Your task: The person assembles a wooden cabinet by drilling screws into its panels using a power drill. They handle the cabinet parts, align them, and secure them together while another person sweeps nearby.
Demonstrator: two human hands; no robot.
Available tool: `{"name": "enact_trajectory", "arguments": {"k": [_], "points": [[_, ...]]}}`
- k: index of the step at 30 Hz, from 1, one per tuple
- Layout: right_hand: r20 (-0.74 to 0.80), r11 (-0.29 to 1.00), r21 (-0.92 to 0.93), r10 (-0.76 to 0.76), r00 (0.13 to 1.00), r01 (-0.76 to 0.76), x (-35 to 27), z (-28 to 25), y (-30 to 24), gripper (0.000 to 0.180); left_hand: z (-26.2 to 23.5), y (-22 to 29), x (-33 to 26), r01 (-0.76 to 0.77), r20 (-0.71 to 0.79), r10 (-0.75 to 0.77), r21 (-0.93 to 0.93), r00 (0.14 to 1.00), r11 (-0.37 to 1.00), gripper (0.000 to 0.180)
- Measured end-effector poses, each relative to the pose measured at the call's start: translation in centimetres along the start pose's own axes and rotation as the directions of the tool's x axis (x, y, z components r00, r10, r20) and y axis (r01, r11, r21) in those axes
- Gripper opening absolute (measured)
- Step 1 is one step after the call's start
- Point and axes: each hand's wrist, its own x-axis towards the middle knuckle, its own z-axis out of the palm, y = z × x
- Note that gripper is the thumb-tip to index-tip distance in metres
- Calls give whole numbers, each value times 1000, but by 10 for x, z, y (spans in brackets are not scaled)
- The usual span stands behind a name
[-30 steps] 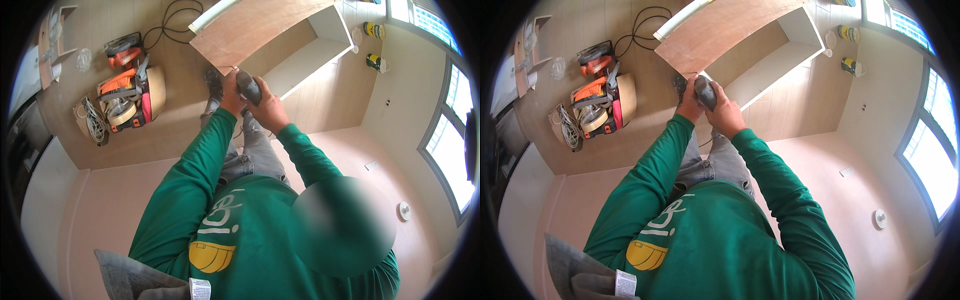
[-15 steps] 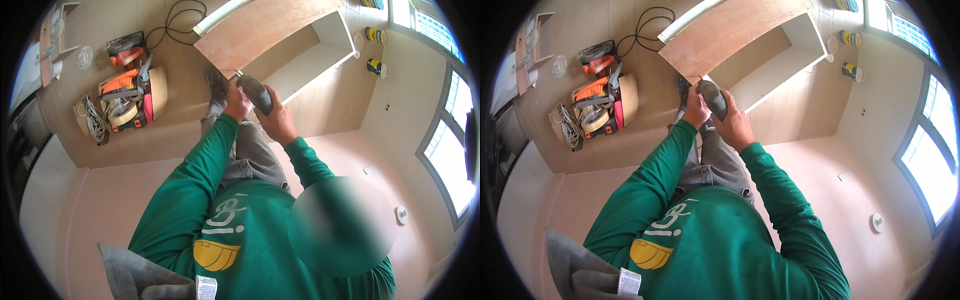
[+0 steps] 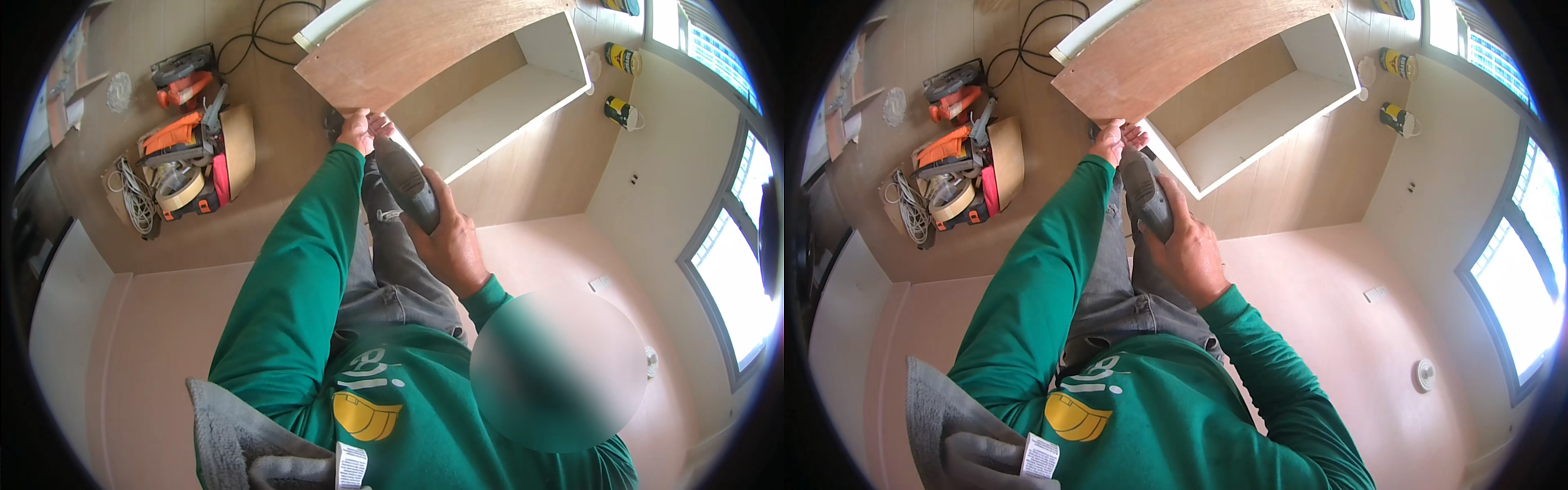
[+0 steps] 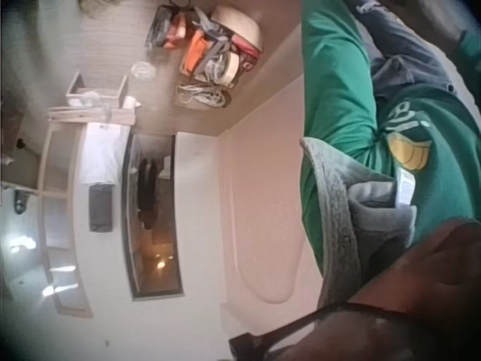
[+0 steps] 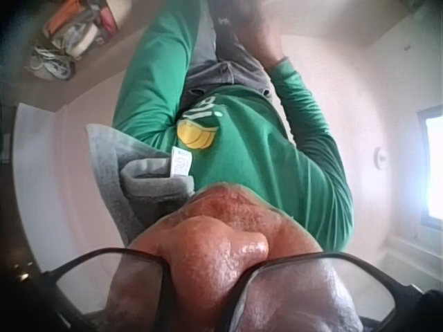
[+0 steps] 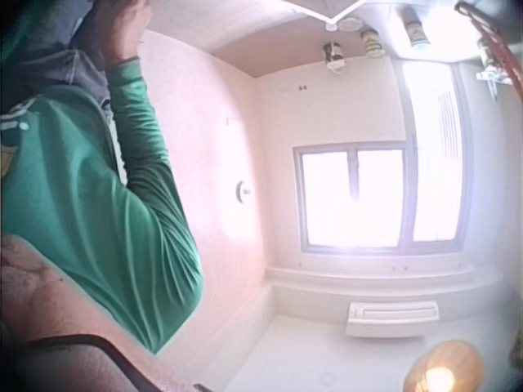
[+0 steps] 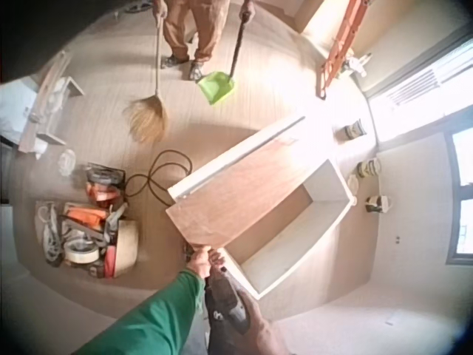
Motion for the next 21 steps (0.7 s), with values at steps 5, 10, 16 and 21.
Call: {"name": "enact_trajectory", "arguments": {"k": [5, 10, 16, 21], "points": [[-53, 998, 5, -65, 996, 66, -24, -17, 11, 73, -13, 0, 14, 30, -97, -20, 100, 995, 995, 32], [-150, 982, 67, -165, 975, 176, -38, -43, 22, 72, -18, 3, -33, -171, 114, 133, 459, 984, 872, 28], [-167, 964, 122, -216, 962, 237, 7, -20, -1, 69, -94, 36, -72, -515, 70, 510, 104, 857, 851, 28], [-89, 955, 243, -150, 985, 168, 21, 2, -16, 69, -255, 122, -106, -641, -157, 630, -20, 760, 768, 38]]}}
